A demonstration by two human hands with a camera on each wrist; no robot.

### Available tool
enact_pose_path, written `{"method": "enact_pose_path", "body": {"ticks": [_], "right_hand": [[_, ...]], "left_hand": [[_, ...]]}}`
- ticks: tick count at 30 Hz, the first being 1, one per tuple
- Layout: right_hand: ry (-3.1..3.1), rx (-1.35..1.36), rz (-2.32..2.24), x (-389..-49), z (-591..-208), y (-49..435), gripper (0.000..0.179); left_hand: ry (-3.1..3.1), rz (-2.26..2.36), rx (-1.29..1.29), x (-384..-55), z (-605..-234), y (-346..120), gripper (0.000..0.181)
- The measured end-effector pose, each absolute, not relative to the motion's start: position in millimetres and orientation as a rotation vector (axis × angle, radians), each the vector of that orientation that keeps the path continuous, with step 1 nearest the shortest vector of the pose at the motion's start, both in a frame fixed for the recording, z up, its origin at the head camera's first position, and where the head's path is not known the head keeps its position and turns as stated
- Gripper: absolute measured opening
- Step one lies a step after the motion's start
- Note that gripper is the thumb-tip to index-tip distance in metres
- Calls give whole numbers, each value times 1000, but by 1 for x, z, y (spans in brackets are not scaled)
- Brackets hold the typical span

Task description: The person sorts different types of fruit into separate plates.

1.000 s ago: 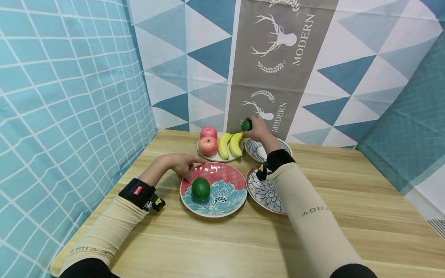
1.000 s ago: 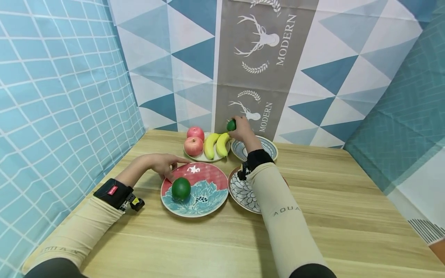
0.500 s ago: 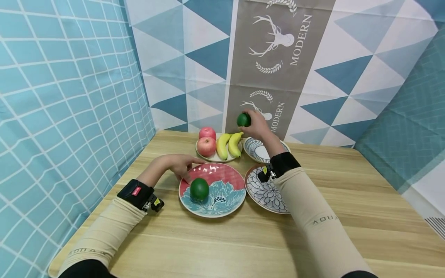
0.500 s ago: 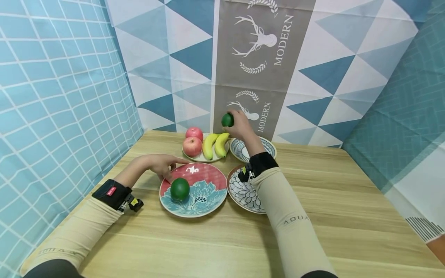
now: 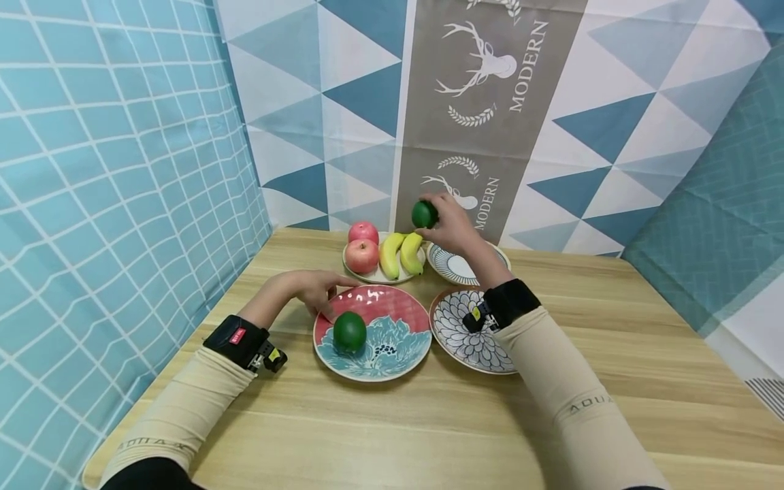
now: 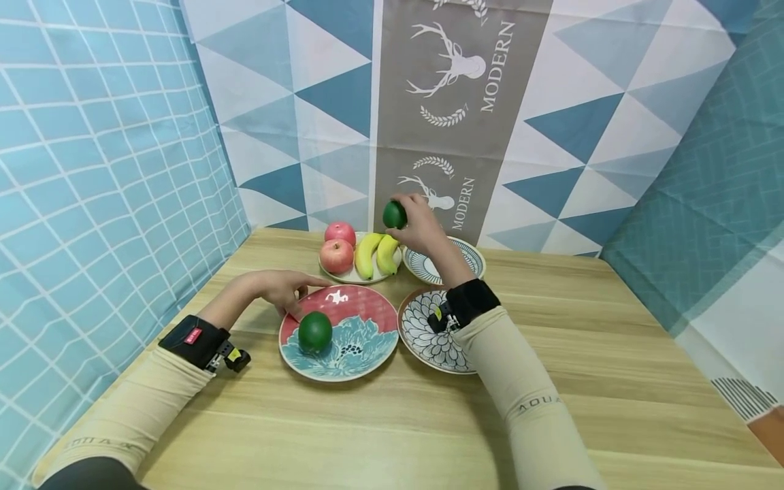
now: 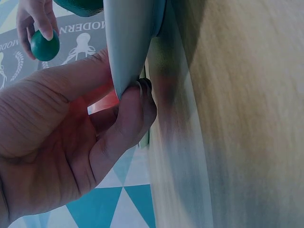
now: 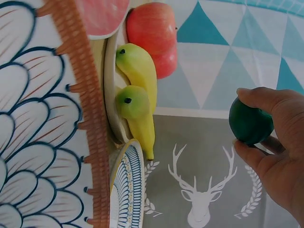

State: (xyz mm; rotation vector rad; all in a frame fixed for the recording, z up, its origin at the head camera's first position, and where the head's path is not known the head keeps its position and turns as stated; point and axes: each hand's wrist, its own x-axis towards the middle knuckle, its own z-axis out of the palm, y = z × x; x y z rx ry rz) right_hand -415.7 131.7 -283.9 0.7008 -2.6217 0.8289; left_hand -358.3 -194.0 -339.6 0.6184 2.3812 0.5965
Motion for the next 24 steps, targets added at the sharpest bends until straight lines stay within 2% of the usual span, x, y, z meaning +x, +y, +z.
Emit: {"method": "enact_pose_path", "body": {"ticks": [24], "right_hand": [[-2470,1094,700,-350,-281,122,69]], "left_hand": [[2380,593,622,-359,-342,-194,90]]}}
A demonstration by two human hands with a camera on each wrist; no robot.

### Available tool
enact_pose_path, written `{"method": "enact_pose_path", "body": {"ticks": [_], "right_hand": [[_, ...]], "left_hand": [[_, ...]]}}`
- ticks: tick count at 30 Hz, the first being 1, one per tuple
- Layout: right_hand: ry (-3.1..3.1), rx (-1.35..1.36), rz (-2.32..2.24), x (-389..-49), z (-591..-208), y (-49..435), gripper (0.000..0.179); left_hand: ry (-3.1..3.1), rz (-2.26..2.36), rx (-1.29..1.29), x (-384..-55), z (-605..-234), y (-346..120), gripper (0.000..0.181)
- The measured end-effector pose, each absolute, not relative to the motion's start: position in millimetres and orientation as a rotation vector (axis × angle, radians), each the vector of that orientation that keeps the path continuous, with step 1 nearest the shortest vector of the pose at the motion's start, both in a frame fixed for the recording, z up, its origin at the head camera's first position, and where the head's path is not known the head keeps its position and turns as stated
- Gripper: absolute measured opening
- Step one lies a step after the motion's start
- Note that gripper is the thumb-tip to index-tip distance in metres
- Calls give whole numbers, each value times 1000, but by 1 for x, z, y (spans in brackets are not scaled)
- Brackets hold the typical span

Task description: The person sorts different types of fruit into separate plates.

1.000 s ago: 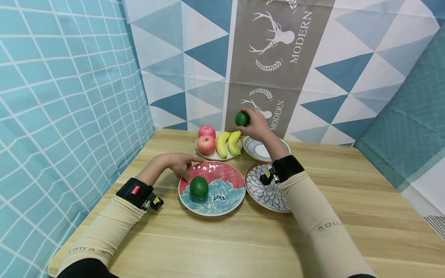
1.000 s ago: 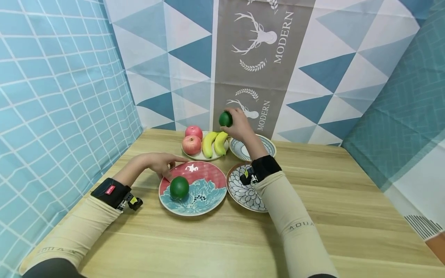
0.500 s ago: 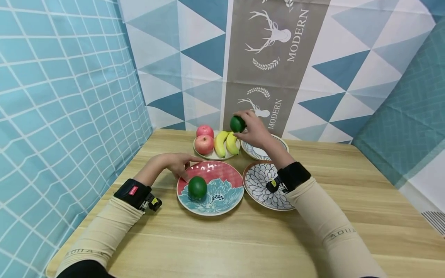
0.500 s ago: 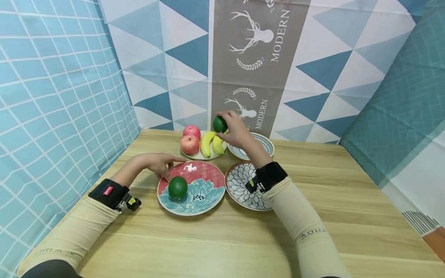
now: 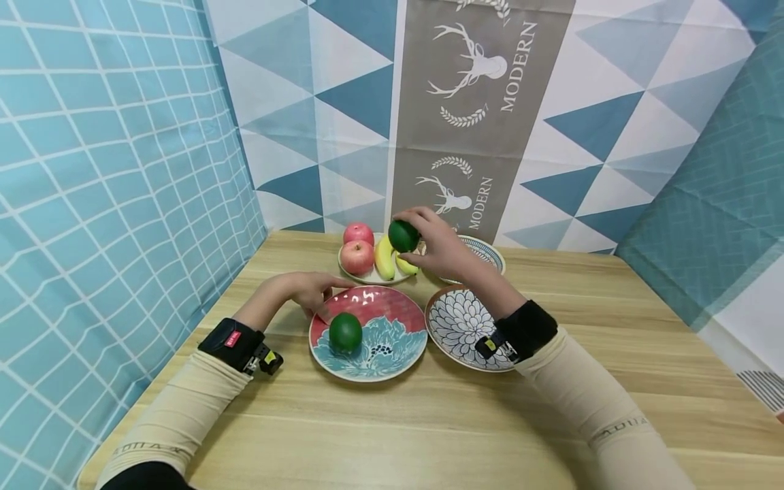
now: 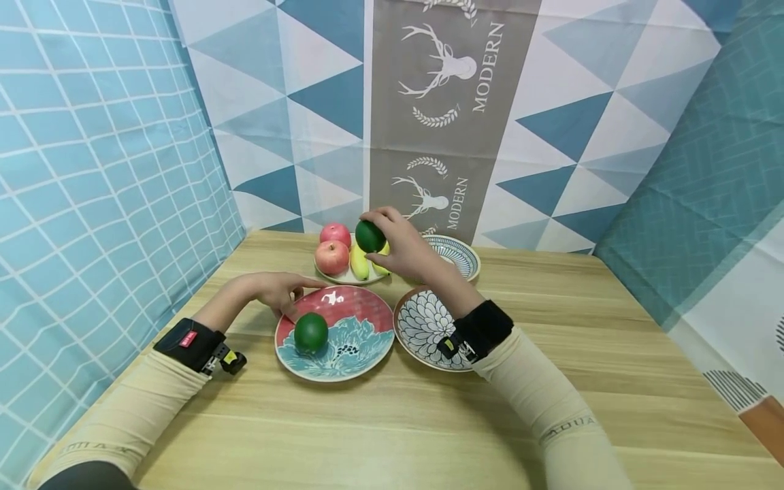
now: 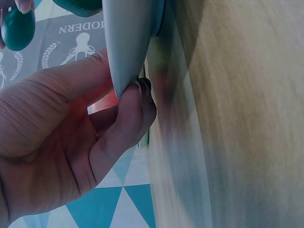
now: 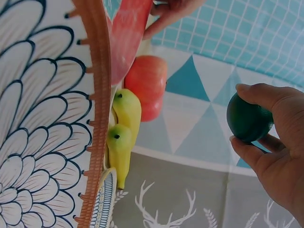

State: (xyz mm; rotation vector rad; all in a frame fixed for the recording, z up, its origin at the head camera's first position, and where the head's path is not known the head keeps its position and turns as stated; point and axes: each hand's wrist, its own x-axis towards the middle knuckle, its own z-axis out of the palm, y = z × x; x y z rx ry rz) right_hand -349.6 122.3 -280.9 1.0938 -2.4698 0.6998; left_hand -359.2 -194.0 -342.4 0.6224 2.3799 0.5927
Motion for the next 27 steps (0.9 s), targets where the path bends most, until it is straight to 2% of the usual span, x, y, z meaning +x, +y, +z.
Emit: {"method": "enact_pose_path", "body": {"ticks": [27], "right_hand": [[-2506,1484,564,-286,-319,110,74]], "left_hand": [[2356,618,641,-358,-343,-194,89]]}}
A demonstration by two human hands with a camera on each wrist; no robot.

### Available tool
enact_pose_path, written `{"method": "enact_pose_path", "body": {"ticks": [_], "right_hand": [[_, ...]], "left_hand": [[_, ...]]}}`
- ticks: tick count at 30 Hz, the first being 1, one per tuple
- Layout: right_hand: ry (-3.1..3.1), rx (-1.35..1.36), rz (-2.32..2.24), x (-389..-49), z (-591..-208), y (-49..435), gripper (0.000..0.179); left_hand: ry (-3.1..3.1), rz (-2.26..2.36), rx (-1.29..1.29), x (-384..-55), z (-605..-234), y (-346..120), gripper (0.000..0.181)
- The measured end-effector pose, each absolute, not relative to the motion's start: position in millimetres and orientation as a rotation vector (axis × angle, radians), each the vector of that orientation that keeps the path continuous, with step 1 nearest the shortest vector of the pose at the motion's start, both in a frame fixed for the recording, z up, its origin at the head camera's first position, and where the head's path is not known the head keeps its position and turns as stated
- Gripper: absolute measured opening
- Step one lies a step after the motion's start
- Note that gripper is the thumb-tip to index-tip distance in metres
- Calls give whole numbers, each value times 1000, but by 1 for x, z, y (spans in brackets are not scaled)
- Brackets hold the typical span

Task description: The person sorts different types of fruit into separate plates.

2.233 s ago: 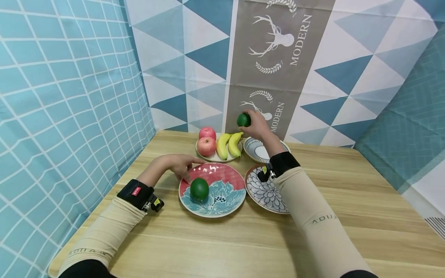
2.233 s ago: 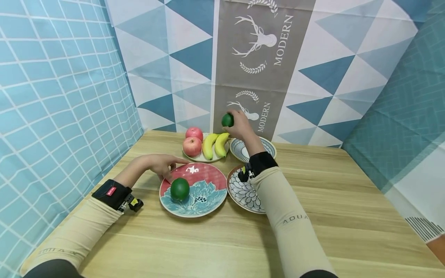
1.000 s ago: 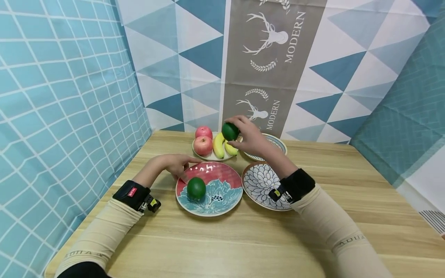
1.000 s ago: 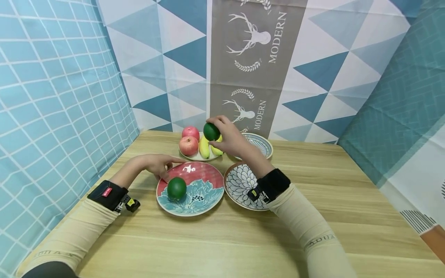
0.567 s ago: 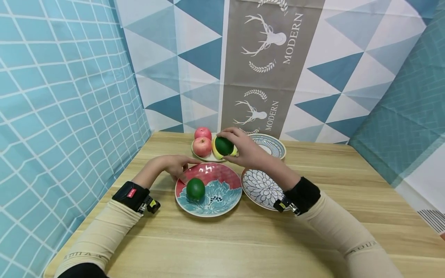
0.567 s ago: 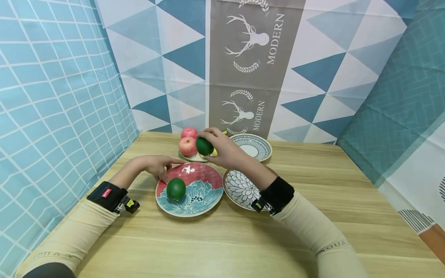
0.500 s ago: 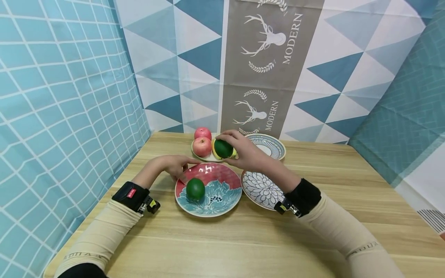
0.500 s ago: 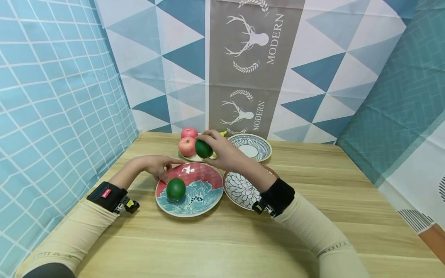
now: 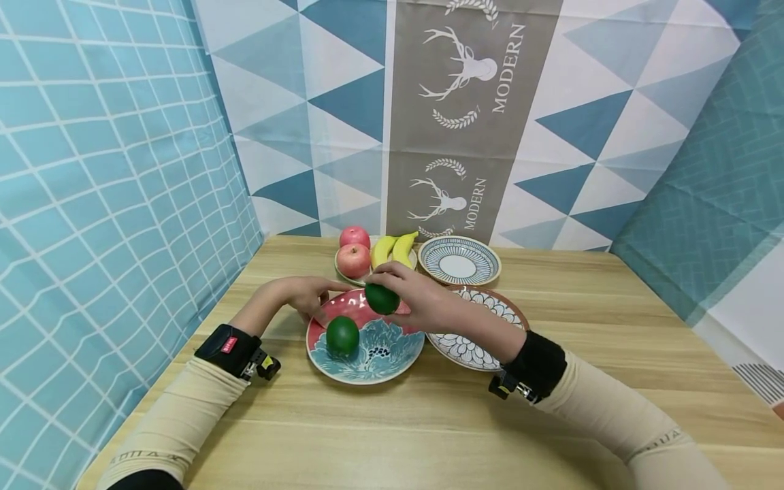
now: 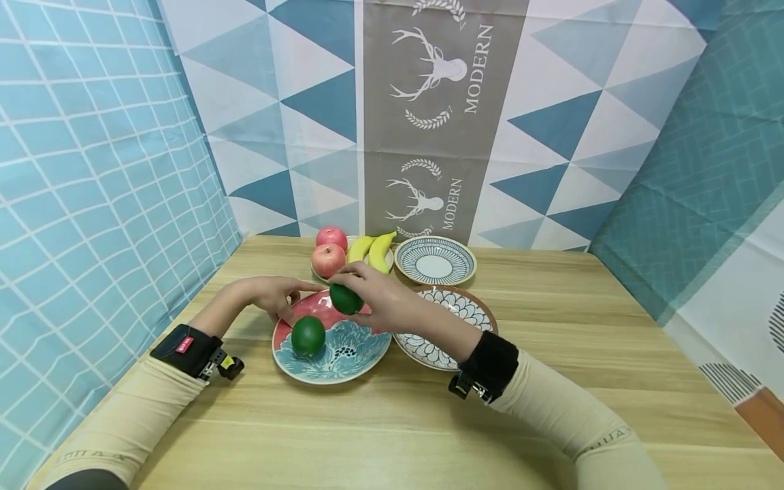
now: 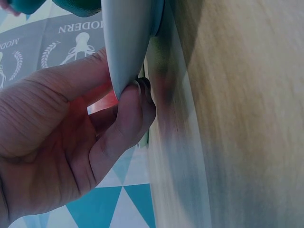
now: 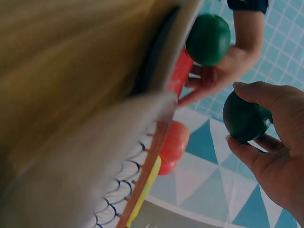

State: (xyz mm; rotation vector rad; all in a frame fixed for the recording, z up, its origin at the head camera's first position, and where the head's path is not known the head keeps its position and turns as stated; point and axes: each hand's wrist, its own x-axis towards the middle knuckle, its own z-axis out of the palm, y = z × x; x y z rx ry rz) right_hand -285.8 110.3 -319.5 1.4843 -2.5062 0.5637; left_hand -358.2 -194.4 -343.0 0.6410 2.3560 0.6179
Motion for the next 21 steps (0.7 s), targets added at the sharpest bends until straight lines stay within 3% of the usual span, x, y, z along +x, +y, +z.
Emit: {"method": "enact_pose_path", "body": {"ticks": [21], "right_hand": [[-2626,1668,332,-260,-347,99,71]], "left_hand": [[2371,592,642,-356,-342,-192,88]]}}
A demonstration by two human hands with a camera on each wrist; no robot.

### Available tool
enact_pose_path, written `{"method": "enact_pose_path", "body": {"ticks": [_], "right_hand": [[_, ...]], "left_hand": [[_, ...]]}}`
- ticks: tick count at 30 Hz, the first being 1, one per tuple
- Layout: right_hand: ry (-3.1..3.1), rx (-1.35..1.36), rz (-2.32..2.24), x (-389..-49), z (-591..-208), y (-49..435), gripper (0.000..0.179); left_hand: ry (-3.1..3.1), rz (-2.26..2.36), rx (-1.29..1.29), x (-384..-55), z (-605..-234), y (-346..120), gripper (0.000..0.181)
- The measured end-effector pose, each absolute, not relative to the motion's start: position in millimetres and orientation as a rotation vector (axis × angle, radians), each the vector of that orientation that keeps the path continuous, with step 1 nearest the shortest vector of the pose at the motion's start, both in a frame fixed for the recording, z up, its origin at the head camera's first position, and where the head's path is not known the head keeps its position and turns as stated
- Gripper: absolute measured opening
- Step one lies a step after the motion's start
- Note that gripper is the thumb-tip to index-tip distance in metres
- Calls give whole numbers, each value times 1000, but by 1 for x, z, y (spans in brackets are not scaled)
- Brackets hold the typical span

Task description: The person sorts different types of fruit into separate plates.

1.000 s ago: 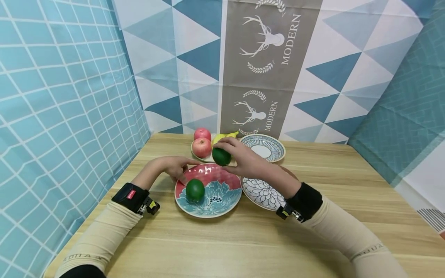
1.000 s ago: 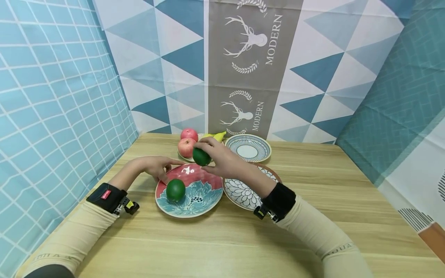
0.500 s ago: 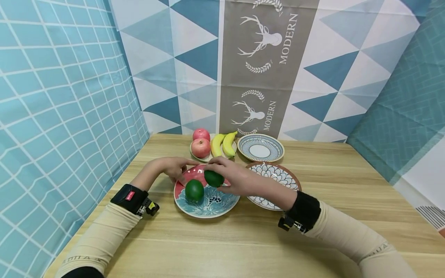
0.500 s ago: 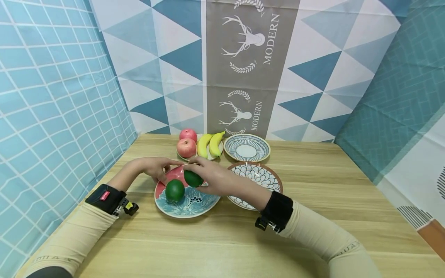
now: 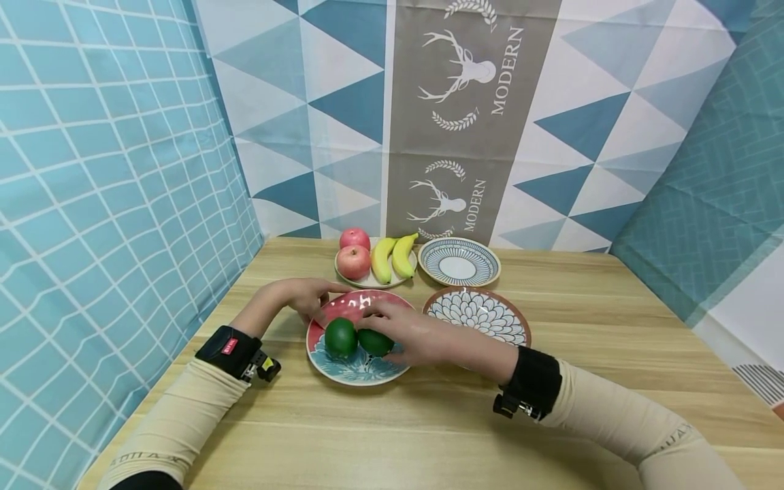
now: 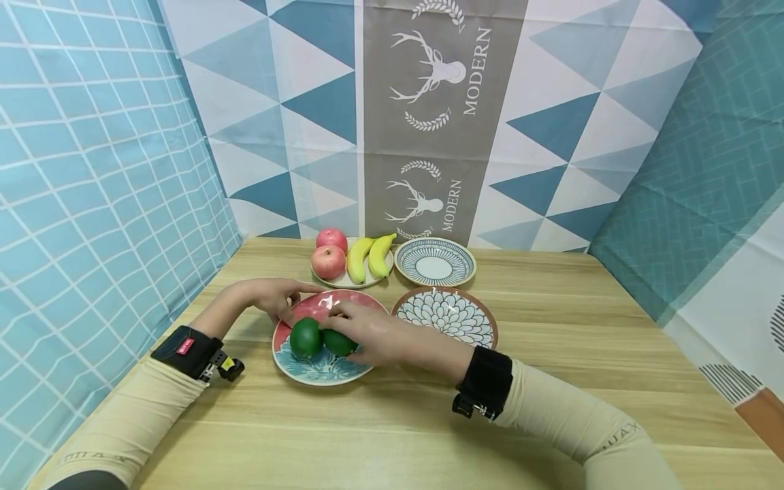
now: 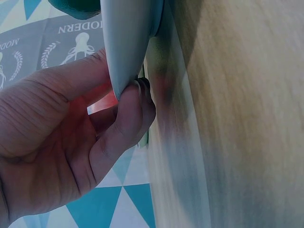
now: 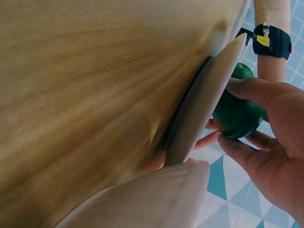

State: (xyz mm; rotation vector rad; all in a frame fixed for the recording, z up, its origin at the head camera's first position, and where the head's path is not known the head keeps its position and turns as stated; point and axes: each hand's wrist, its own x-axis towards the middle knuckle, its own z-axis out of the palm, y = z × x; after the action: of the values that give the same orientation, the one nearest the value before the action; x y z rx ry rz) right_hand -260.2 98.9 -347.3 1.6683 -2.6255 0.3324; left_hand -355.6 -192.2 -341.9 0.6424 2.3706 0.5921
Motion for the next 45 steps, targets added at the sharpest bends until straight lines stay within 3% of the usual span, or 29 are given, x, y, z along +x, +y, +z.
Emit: {"method": "enact_pose_path", "body": {"ticks": [30,45], "right_hand": [[-2774,1587,317,-257,-351,102,72],[-2768,1552,530,-257,-344,118,79]], "left_hand": [[2375,593,627,-356,-343,-192,87],[2371,601,619,-357,-343,-192,88]]}}
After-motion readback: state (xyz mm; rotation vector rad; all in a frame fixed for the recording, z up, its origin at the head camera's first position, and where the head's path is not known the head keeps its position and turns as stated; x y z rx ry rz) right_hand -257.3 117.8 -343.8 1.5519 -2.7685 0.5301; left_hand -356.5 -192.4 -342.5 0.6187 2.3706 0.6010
